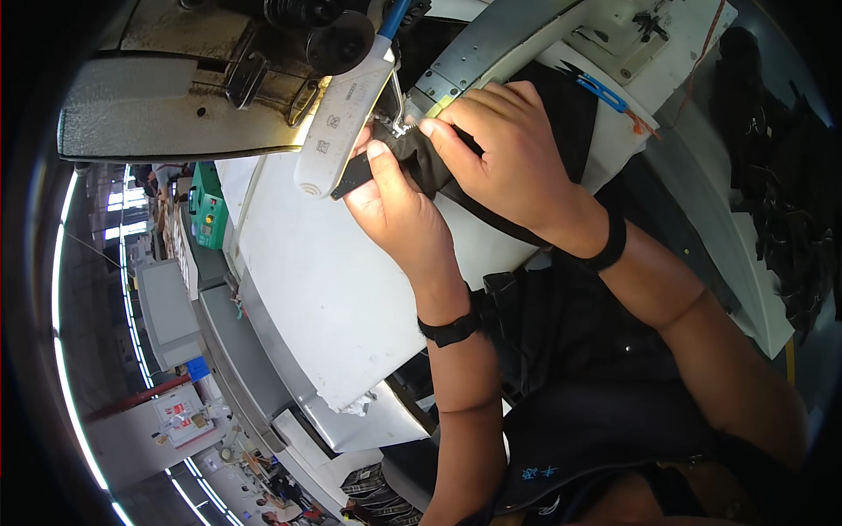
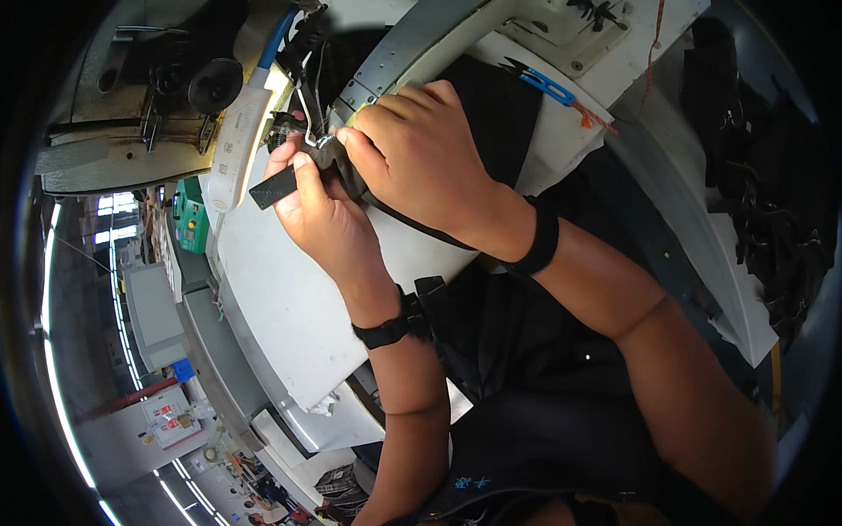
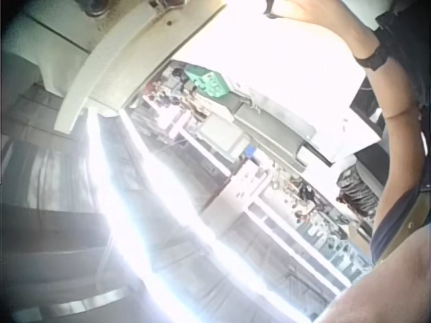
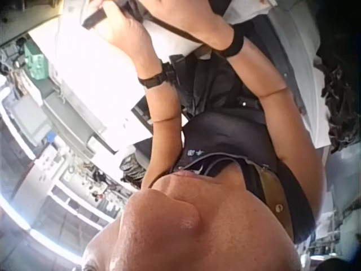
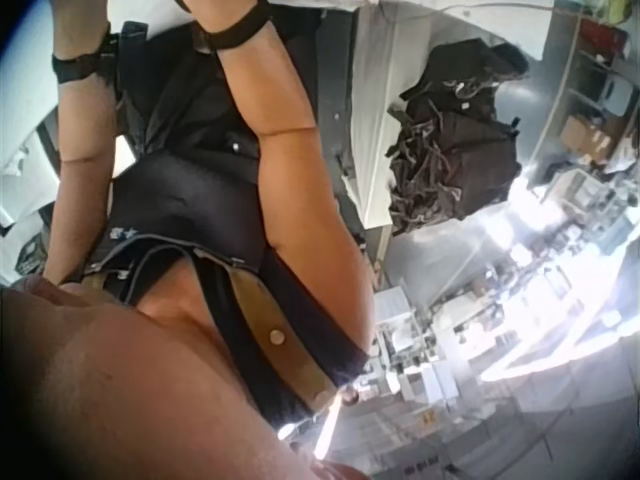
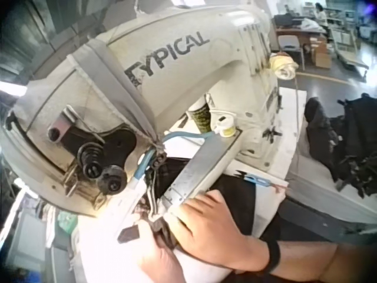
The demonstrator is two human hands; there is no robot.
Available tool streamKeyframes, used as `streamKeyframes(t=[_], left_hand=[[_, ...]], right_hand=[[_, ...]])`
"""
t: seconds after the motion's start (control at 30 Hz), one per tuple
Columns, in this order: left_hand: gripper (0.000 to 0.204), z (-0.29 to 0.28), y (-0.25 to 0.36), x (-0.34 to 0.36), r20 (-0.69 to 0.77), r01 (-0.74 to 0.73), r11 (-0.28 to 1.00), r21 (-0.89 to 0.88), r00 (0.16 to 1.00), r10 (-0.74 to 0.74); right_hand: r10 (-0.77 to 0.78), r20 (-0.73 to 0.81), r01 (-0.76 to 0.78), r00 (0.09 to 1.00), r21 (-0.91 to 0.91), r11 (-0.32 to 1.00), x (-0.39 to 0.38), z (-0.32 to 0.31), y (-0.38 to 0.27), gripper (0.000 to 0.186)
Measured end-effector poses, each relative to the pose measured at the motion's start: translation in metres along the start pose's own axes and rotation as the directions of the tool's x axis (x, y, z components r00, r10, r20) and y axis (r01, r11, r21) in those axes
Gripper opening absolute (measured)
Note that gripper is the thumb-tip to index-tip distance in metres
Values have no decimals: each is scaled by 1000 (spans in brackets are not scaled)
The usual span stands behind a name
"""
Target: Sewing a lining or internal pocket into a dark green bag using an industrial sewing machine.
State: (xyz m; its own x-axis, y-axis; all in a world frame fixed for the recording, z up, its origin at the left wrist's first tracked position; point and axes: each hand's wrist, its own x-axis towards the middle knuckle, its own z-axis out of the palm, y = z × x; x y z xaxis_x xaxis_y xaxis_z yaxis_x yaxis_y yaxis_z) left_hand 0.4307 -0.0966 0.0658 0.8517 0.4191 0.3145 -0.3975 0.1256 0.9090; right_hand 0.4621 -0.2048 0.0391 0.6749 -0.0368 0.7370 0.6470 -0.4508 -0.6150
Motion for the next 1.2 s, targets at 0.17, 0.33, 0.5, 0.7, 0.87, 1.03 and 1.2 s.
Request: streamKeyframes(t=[0.17, 0.33, 0.5, 0.7, 0.87, 1.03, 1.2], left_hand=[[23, 2, -7, 2, -74, 59, 993, 103, 996, -51], [24, -2, 5, 3, -87, 103, 988, 114, 992, -93], [25, -13, 33, 7, -14, 126, 787, 604, 989, -148], [33, -3, 41, 8, -42, 168, 739, 652, 982, -187], [36, -3, 39, 4, -140, 319, 764, 561, 946, -292], [22, -4, 29, 19, -269, 390, 782, 486, 918, -291], [22, -2, 29, 20, -149, 266, 808, 525, 964, -220]], right_hand=[[5, -56, -6, 998, -10, 1000, -2, 1, 2, 10], [12, -53, -12, 998, -6, 1000, -1, 1, 5, 13], [-21, -33, 21, 999, 12, 1000, 2, -2, 8, 13], [9, 2, -9, 1000, 2, 1000, 1, -7, 6, 10], [-10, -53, 12, 999, 39, 999, 2, -4, 9, 13], [-36, -50, 35, 998, -8, 999, 5, 0, 10, 16], [-21, -44, 21, 999, -6, 1000, 9, -2, 9, 18]])
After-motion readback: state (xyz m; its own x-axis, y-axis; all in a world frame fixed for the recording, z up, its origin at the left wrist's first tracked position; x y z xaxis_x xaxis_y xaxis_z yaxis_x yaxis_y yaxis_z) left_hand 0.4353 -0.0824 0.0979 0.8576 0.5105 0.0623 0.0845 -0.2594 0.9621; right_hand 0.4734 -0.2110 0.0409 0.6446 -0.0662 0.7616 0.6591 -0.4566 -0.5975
